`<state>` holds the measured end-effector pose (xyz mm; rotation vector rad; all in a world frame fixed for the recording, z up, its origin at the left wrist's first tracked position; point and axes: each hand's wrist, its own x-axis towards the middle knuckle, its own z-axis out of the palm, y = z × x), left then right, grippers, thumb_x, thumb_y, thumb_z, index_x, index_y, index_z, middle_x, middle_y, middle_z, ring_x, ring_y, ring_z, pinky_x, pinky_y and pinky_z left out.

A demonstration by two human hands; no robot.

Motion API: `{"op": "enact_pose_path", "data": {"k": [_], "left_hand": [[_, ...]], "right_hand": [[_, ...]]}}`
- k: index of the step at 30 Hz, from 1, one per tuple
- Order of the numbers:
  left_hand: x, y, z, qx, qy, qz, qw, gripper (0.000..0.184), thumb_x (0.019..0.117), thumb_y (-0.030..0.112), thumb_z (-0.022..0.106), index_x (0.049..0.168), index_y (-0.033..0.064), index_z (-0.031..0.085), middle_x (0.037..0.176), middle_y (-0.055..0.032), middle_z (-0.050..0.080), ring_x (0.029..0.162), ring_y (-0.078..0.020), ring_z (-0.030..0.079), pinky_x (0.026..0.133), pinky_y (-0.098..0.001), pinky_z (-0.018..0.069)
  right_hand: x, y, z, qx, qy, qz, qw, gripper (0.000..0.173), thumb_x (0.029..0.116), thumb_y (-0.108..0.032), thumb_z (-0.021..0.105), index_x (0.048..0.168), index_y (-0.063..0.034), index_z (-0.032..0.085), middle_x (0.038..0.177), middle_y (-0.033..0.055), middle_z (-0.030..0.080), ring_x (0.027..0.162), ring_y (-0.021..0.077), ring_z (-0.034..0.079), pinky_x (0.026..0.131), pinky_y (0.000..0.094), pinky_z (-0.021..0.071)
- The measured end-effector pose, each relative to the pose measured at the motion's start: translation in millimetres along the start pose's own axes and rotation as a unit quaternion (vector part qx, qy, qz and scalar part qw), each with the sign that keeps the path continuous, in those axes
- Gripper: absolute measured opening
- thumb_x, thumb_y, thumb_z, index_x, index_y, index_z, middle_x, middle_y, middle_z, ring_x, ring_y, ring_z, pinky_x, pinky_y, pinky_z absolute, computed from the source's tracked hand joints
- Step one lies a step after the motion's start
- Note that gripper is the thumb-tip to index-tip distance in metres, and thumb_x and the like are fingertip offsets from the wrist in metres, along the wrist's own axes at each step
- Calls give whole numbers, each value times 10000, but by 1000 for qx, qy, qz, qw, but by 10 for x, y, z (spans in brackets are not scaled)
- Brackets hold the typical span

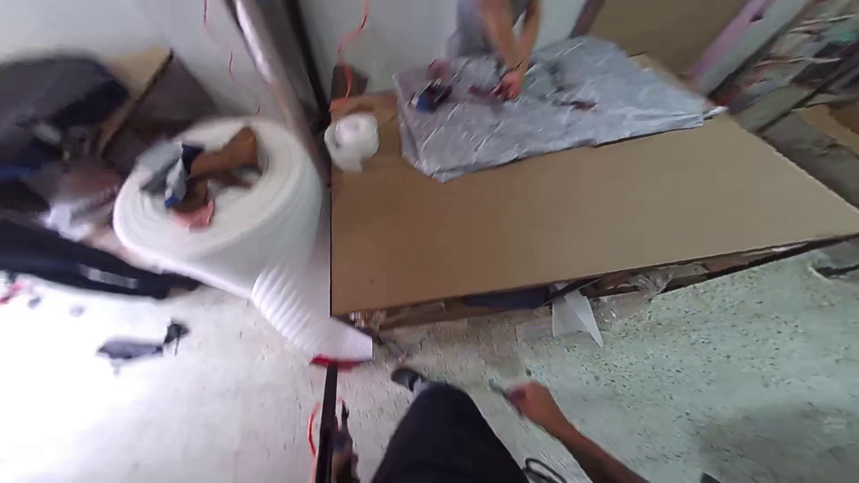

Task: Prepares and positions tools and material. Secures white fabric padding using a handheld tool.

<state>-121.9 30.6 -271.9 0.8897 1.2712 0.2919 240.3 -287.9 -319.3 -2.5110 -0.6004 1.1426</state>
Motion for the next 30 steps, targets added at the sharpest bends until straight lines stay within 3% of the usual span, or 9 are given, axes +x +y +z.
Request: {"op": "enact_pose_path", "data": {"k": [2, 4, 7, 10, 13, 16, 20, 27, 30], "left_hand": [[-192, 330, 63, -70, -134, 20, 988, 303, 1079, 228, 326, 1232, 70, 535, 737, -28, 642, 564, -122, 632, 476, -283, 551], [-302, 440, 71, -86, -200, 51, 975, 316, 1061, 178, 453, 1354, 81, 520, 874, -36, 667, 671, -136, 654, 531, -293, 574], [-332, 676, 302, -27, -226, 120, 966, 332, 1017, 151, 580, 1342, 102, 530, 962, -35, 660, 720, -118, 643, 564, -267, 559], [-450, 765, 400, 10, -233, 155, 960, 254, 1010, 112, 584, 1262, 91, 559, 991, -45, 677, 747, -110, 650, 637, -277, 567], [-491, 720, 389, 0, -221, 173, 960, 241, 1000, 81, 537, 1238, 68, 572, 1028, -59, 681, 760, -113, 660, 651, -285, 580], [-528, 630, 301, 10, -180, 184, 966, 235, 996, 77, 546, 1226, 63, 589, 1084, -59, 695, 905, -112, 676, 805, -318, 578], [-524, 486, 230, 28, -92, 164, 982, 255, 978, 114, 597, 1228, 68, 600, 1076, -72, 697, 903, -144, 679, 797, -369, 580], [-456, 403, 131, 2, -10, 171, 985, 319, 930, 155, 661, 1233, 67, 618, 1128, -98, 694, 1013, -182, 679, 891, -426, 568], [-466, 346, 129, -35, -10, 181, 983, 299, 939, 142, 642, 1225, 59, 622, 1132, -100, 695, 1002, -177, 682, 882, -413, 570]], "right_hand": [[3, -812, -478, 33, 64, -140, 988, 234, 972, -301, 708, 1094, -117, 785, 967, 53, 776, 866, 180, 744, 857, 455, 620], [-126, -1701, -634, 47, 73, -336, 938, 249, 967, -268, 728, 1153, -111, 775, 1039, 34, 759, 929, 99, 723, 867, 333, 623], [-429, -2895, -820, -22, 54, -604, 795, 222, 969, -208, 738, 1156, -95, 779, 1084, 100, 705, 1012, 170, 676, 896, 341, 583], [-796, -3496, -867, -164, 22, -727, 667, 218, 1005, -164, 681, 1192, -86, 760, 1081, 158, 675, 1057, 301, 627, 920, 424, 520], [-981, -3782, -820, -244, -45, -784, 569, 189, 1023, -118, 636, 1161, -56, 748, 1042, 169, 671, 1021, 336, 631, 870, 454, 517], [-1155, -3935, -697, -314, -70, -804, 500, 200, 1053, -96, 564, 1147, 11, 704, 1027, 193, 660, 978, 361, 628, 838, 474, 505], [-1481, -4141, -488, -385, -99, -815, 423, 228, 1055, 0, 451, 1056, 69, 668, 990, 193, 657, 923, 340, 622, 789, 467, 482], [-1684, -4276, -150, -401, -156, -835, 343, 218, 1046, 13, 442, 973, 55, 642, 888, 176, 622, 816, 334, 605, 700, 462, 474], [-1531, -4296, -98, -375, -181, -834, 362, 201, 1062, -46, 487, 1063, 47, 664, 907, 175, 649, 830, 335, 629, 722, 449, 510]]}}
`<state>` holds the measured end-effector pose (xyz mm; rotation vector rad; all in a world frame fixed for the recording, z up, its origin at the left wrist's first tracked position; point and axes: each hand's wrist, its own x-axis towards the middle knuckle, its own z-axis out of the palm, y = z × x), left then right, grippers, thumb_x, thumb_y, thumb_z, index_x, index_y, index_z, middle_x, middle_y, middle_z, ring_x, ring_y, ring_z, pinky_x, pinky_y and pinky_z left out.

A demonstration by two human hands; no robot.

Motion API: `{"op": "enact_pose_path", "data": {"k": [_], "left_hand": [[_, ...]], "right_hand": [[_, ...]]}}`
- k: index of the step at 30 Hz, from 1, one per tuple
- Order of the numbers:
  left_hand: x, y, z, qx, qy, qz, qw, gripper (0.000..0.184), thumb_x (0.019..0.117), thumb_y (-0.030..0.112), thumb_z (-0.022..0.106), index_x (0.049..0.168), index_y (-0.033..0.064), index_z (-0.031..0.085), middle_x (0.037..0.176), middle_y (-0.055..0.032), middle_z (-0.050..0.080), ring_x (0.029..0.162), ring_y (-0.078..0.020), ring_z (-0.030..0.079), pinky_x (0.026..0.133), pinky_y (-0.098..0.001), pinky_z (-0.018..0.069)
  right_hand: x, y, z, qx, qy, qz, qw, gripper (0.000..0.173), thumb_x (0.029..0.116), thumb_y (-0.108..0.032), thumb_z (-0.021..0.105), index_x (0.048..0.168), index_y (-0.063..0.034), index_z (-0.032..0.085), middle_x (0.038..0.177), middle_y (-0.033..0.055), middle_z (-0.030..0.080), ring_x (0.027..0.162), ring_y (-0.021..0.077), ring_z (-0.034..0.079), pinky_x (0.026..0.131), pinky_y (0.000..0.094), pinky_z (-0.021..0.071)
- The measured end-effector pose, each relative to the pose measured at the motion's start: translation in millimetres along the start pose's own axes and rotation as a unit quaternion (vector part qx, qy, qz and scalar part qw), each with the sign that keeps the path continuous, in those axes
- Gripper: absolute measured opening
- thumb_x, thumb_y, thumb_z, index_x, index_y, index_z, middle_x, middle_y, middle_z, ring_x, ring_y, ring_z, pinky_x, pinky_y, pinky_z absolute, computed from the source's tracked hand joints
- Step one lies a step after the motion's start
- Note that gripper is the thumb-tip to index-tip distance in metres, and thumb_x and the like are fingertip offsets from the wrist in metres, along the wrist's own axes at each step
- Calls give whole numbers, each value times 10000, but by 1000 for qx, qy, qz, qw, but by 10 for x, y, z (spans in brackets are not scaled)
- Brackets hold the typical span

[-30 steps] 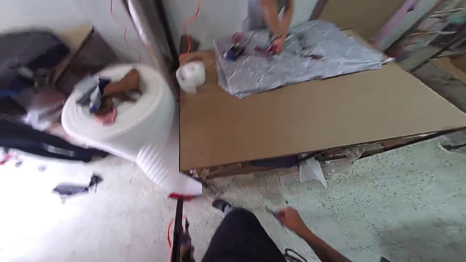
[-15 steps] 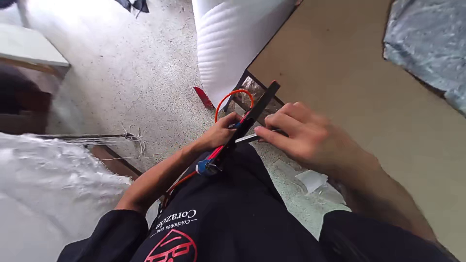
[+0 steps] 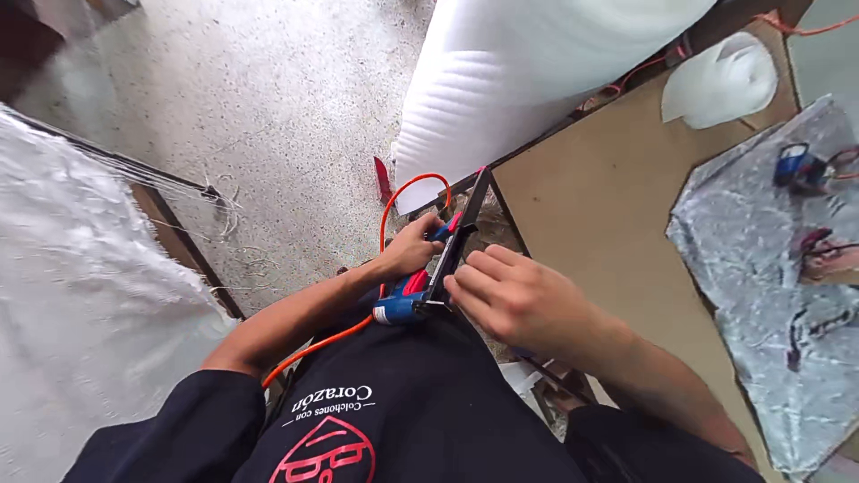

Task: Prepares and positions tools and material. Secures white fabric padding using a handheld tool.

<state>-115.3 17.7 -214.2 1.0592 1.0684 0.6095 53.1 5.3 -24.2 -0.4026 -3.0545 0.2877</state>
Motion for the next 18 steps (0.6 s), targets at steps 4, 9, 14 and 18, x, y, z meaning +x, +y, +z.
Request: {"op": "enact_pose_path", "data": {"k": [4, 9, 14, 18], "left_hand": [[-67, -3, -42, -88, -9, 0, 996, 259, 974, 92, 574, 1229, 47, 589, 1131, -93, 675, 859, -130, 681, 738, -319, 592], [-108, -34, -55, -106, -1, -26, 994, 271, 987, 89, 555, 1254, 44, 566, 1115, -100, 673, 795, -133, 684, 679, -315, 599], [-233, 130, -64, -119, -11, 40, 992, 208, 990, 94, 569, 1190, 38, 590, 1038, -66, 678, 756, -91, 662, 679, -278, 588], [-223, 168, -111, -143, -24, 138, 980, 241, 938, 89, 596, 1175, 48, 595, 964, -46, 675, 842, -95, 655, 760, -299, 564]], "right_hand": [[-176, 195, -15, 83, 66, 118, 987, 231, 1061, -165, 586, 1209, -36, 710, 1102, 156, 682, 1017, 268, 667, 882, 378, 565], [-162, 285, 140, 162, 164, 119, 966, 216, 1010, -163, 681, 1168, -21, 720, 1081, 115, 742, 983, 157, 724, 846, 284, 604], [69, 247, 230, 227, 144, 50, 962, 151, 1011, -123, 667, 1092, -7, 722, 1186, 142, 688, 1124, 192, 681, 946, 302, 588], [244, 229, 250, 199, 130, 1, 971, 136, 1004, -198, 684, 1033, -88, 759, 1153, 113, 661, 1233, 266, 573, 1072, 425, 459]]}}
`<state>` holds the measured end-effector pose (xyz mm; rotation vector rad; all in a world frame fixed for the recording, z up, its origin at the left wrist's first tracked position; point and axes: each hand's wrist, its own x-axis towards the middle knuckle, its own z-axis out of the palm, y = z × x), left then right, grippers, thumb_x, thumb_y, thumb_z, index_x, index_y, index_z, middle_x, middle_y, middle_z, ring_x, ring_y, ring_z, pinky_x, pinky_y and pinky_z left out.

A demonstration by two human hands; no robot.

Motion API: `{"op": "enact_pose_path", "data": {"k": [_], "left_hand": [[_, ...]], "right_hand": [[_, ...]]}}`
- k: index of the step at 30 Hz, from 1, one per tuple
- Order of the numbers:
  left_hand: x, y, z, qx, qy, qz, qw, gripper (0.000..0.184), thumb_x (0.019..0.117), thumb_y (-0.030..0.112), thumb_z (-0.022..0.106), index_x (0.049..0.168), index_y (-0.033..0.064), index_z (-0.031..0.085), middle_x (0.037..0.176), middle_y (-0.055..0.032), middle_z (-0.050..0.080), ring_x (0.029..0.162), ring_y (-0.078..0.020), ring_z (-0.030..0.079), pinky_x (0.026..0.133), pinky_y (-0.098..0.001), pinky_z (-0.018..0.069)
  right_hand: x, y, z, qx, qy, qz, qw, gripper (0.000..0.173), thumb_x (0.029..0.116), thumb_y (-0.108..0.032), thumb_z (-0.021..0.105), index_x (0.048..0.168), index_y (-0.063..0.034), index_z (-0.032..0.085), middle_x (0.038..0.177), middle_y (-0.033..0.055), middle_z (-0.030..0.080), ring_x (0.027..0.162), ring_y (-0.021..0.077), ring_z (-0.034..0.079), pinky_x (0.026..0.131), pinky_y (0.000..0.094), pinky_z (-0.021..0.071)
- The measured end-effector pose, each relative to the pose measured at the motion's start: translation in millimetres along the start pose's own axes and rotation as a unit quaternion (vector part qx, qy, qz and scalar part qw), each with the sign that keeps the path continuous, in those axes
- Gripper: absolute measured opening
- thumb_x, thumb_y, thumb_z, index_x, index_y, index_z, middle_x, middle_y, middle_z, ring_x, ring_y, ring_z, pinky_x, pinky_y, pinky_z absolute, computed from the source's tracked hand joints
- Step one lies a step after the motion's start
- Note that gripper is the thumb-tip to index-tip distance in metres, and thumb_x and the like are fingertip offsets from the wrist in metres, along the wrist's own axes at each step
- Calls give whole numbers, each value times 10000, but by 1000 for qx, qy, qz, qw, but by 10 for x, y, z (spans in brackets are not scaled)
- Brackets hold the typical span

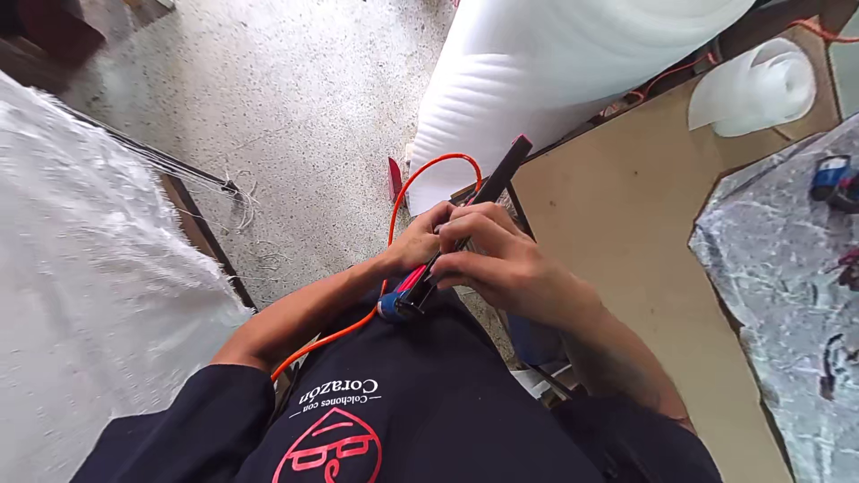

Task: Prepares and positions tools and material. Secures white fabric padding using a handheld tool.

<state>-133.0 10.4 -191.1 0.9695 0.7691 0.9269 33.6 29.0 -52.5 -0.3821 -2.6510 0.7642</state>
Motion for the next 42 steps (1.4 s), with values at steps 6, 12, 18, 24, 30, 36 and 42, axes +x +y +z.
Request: {"op": "enact_pose_path", "data": {"k": [6, 12, 18, 24, 30, 36, 42], "left_hand": [[-91, 38, -112, 46, -18, 114, 992, 272, 965, 103, 569, 1201, -24, 619, 1042, -91, 683, 947, -111, 658, 854, -321, 565], [-305, 195, -76, -12, -56, 60, 997, 240, 1008, 102, 586, 1233, 20, 568, 1055, -79, 680, 846, -105, 667, 737, -295, 584], [-609, -225, -152, -119, 11, 7, 993, 267, 968, 167, 643, 1191, 48, 556, 935, -79, 679, 659, -131, 640, 519, -281, 542], [-1130, -487, -307, -342, 208, -170, 901, 230, 1032, 67, 541, 1259, 38, 554, 819, -47, 666, 572, -109, 625, 458, -246, 531], [-1305, -735, -14, -324, 431, -320, 779, 439, 1125, 368, 288, 1264, 54, 561, 1032, -124, 667, 887, -210, 672, 722, -422, 593], [-2681, -1188, -1477, 502, -58, -450, 736, 424, 943, 323, 730, 1348, 207, 676, 1305, -66, 698, 1229, -249, 636, 1088, -561, 458], [-3685, -1342, -2404, 545, -349, -616, 449, 996, 651, 411, 955, 1470, 63, 510, 1366, -201, 621, 1359, -406, 515, 1265, -624, 106]], "right_hand": [[188, -107, 59, 12, -34, -47, 998, 268, 996, -395, 668, 1223, -296, 771, 1385, 89, 615, 1411, 331, 422, 1164, 579, 286], [296, 1033, -909, -138, 72, 134, 979, 556, 1059, -536, 444, 1406, -147, 640, 1504, 180, 515, 1449, 344, 407, 1202, 533, 318], [605, 723, 415, 231, -91, 74, 966, 670, 1089, -495, 222, 1446, -61, 587, 1591, 89, 471, 1552, 291, 290, 1298, 514, 201], [209, 733, 1488, 268, 89, 100, 954, 735, 1009, -611, 428, 1447, -28, 516, 1464, 149, 540, 1374, 305, 504, 1142, 522, 437], [-400, 306, 2420, 563, -17, 204, 800, 1027, 818, -764, 675, 1582, -170, 330, 1412, -25, 598, 1278, 86, 584, 1095, 343, 509], [-438, 966, 3575, 499, 118, 536, 671, 569, 937, -362, 762, 1329, -41, 504, 976, 41, 694, 798, 169, 714, 757, 416, 642], [-680, 1298, 3876, 411, -114, 535, 729, 775, 888, -387, 734, 1510, -115, 359, 1229, 203, 637, 939, 299, 712, 795, 577, 599]]}}
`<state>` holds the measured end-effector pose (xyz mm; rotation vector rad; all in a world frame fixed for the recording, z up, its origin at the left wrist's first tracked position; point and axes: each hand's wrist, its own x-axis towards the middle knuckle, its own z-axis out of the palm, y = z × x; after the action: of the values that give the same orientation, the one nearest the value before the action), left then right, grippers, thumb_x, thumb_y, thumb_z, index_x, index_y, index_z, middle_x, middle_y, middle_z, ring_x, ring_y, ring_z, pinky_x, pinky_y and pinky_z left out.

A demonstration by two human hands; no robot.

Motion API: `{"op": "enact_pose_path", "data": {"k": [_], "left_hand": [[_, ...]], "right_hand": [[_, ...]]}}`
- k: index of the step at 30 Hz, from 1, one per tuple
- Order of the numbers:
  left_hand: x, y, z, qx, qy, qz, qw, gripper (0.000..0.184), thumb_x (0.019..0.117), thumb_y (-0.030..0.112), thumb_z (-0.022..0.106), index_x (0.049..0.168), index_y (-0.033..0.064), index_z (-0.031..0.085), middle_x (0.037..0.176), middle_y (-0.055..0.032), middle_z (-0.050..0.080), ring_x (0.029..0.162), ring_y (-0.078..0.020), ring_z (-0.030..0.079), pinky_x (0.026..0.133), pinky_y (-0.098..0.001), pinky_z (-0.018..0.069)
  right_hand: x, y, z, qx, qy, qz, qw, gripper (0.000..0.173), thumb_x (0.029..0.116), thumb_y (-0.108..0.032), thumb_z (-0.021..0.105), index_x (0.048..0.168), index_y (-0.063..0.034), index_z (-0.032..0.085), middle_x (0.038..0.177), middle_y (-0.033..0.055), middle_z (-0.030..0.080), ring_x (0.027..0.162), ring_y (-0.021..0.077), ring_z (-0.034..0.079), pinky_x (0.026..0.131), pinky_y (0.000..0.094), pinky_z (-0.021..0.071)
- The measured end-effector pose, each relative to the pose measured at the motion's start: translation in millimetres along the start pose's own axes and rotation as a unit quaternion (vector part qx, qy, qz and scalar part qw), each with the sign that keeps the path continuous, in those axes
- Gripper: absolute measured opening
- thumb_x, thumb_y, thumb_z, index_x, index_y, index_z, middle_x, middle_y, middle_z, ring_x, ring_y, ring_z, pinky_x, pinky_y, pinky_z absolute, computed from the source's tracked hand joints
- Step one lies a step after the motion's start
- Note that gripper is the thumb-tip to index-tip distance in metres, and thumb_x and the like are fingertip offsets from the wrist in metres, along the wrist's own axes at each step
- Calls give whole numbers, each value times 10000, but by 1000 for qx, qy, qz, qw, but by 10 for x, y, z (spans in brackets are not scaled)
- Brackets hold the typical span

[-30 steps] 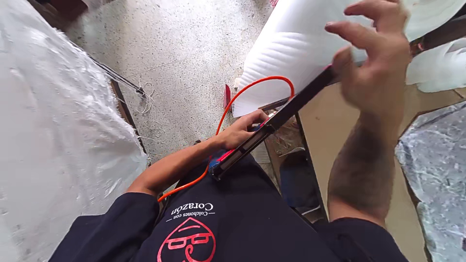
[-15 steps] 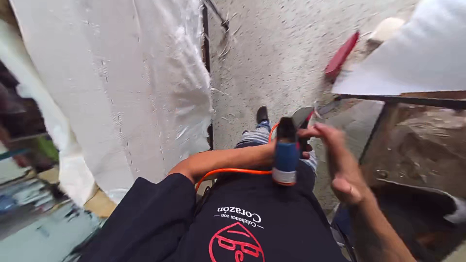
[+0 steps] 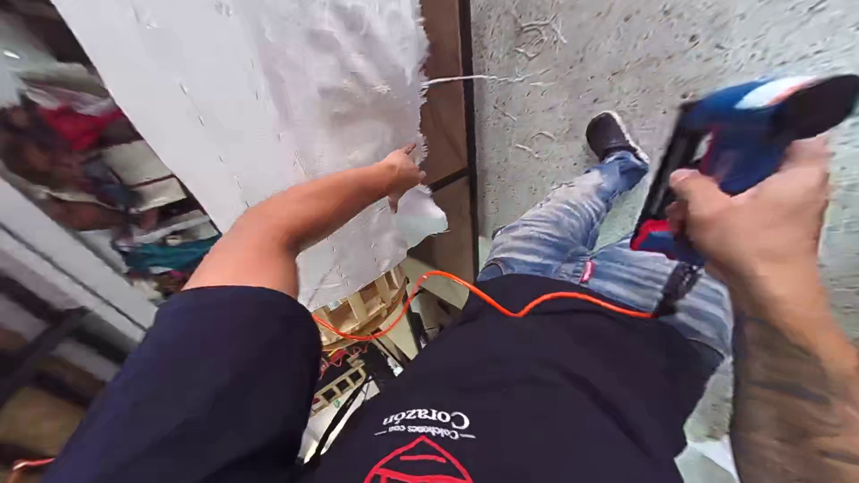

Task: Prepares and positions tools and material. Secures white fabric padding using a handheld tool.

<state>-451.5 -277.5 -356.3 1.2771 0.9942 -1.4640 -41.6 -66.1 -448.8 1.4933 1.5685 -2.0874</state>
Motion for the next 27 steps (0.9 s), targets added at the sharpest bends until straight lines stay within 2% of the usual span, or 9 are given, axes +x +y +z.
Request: {"op": "enact_pose_path", "data": {"k": [4, 7, 10, 13, 15, 17, 19, 22, 27], "left_hand": [[323, -50, -3, 67, -68, 2, 995, 1121, 638, 577, 914, 1521, 61, 456, 1512, -215, 507, 1487, -408, 358, 1260, -639, -20], [219, 94, -245, 71, -194, -46, 977, 584, 730, 440, 890, 1102, 21, 725, 1163, -196, 698, 1155, -396, 639, 1000, -657, 456], [227, 51, -118, 70, -131, 23, 989, 251, 814, 258, 796, 886, 25, 736, 995, -189, 714, 992, -407, 678, 808, -664, 515], [375, -146, 47, 87, -57, 57, 993, 888, 722, 617, 844, 1332, 15, 614, 1389, -221, 586, 1358, -442, 487, 1173, -728, 229], [375, -198, -107, 89, -131, -4, 987, 1194, 666, 730, 819, 1527, 12, 409, 1377, -267, 587, 1338, -462, 513, 1193, -717, 182], [297, -164, -314, 76, -187, -33, 979, 812, 780, 553, 833, 1318, -9, 601, 1173, -256, 676, 1143, -453, 639, 985, -706, 446], [218, -32, -476, 94, -200, -1, 975, 305, 889, 306, 767, 1024, 35, 733, 1066, -202, 707, 1053, -417, 670, 844, -680, 513], [8, 220, -557, 119, -73, 64, 988, 154, 900, 187, 693, 905, 36, 723, 969, -186, 701, 966, -407, 668, 788, -655, 498], [88, 440, -447, -11, 166, 127, 978, 337, 1093, 266, 393, 1125, 30, 632, 883, -197, 692, 879, -432, 698, 745, -610, 533]], "right_hand": [[-339, -196, 324, -93, -158, -183, 966, 464, 942, -404, 677, 1292, -117, 575, 842, 177, 664, 718, 386, 675, 588, 644, 516], [-367, -231, 890, -127, -211, -268, 931, 433, 886, -287, 698, 1314, -245, 648, 798, 138, 687, 728, 390, 687, 577, 646, 507], [-414, -225, 1462, -125, -242, -317, 909, 330, 840, -314, 714, 1159, -229, 695, 731, 98, 668, 703, 356, 681, 571, 597, 499], [-450, -203, 1937, -88, -284, -345, 890, 291, 834, -362, 690, 1084, -214, 712, 748, 76, 679, 722, 326, 690, 595, 583, 516], [-468, -213, 2124, -104, -287, -351, 885, 313, 836, -356, 682, 1108, -205, 712, 757, 92, 684, 731, 347, 692, 598, 585, 511], [-518, -194, 2194, -138, -282, -341, 886, 322, 847, -345, 678, 1136, -205, 710, 765, 100, 685, 740, 357, 691, 608, 582, 508], [-572, -125, 2191, -153, -263, -336, 891, 304, 840, -350, 677, 1110, -216, 715, 738, 82, 674, 715, 336, 687, 593, 567, 504], [-568, -111, 2133, -139, -243, -354, 892, 313, 810, -348, 665, 1085, -210, 723, 718, 66, 668, 684, 319, 681, 561, 557, 492], [-579, -294, 2273, -84, -228, -405, 882, 333, 794, -362, 651, 1085, -222, 733, 721, 46, 670, 674, 289, 677, 558, 543, 496]]}}
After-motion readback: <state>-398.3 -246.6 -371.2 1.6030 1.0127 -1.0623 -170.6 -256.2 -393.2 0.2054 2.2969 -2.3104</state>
